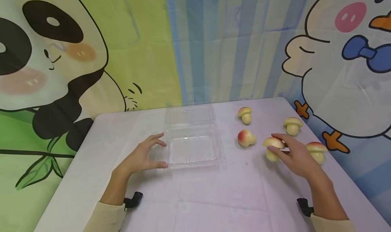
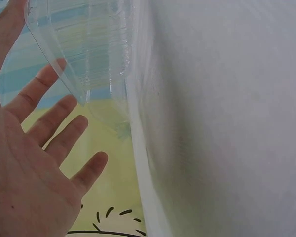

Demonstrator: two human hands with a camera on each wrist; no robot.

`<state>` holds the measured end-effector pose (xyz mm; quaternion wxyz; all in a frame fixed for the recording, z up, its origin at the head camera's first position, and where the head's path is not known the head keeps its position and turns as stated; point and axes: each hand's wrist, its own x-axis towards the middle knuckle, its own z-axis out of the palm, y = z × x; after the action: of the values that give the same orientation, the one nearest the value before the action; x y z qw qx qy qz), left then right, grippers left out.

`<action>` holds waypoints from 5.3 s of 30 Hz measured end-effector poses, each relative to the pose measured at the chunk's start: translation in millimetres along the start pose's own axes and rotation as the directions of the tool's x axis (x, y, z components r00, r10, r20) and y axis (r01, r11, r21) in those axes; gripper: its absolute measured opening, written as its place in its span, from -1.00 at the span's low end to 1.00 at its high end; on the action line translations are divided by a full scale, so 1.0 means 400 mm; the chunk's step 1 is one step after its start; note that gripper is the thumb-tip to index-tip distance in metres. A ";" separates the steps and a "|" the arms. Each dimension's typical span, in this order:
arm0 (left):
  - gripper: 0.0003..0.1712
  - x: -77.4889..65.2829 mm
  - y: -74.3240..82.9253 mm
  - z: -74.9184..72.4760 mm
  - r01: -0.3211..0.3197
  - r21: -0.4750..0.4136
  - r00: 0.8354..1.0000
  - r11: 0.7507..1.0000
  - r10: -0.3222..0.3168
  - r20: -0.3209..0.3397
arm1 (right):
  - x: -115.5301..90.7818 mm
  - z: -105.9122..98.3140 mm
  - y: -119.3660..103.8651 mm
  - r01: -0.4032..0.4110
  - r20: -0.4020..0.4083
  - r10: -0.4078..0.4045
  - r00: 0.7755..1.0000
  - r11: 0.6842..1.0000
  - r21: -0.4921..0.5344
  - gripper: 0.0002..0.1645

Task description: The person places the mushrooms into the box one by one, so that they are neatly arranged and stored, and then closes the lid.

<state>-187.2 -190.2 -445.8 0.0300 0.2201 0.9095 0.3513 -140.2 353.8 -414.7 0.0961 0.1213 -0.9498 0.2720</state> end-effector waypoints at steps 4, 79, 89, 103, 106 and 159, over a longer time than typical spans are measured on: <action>-0.15 0.000 -0.002 0.002 0.001 -0.007 1.000 1.000 -0.001 0.006 | 0.011 0.007 -0.007 -0.005 -0.004 0.005 1.000 1.000 0.013 -0.36; -0.18 -0.009 0.003 -0.007 0.051 0.014 0.999 0.999 -0.051 0.008 | 0.210 0.108 -0.162 0.181 -0.062 -0.170 0.983 0.947 0.265 -0.33; -0.18 -0.009 -0.004 0.006 0.025 -0.009 1.000 1.000 -0.024 0.008 | 0.242 0.113 -0.191 0.158 -0.036 -0.154 0.987 0.942 0.297 -0.35; -0.17 -0.001 -0.004 0.014 0.004 -0.020 1.000 1.000 -0.003 0.016 | 0.276 0.117 -0.228 0.124 -0.007 -0.131 0.991 0.921 0.369 -0.35; -0.15 0.003 -0.001 0.014 -0.014 -0.018 1.000 1.000 0.014 0.010 | 0.286 0.121 -0.236 0.111 -0.002 -0.119 0.993 0.922 0.371 -0.34; -0.17 0.000 -0.002 0.010 -0.003 -0.005 1.000 1.000 0.003 -0.002 | 0.396 0.300 -0.419 0.199 0.184 -0.335 0.924 0.832 0.517 -0.32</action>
<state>-186.5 -188.2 -449.4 0.0292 0.2213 0.9084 0.3536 -257.8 123.0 -392.8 -0.0292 0.3095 -0.8271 0.4682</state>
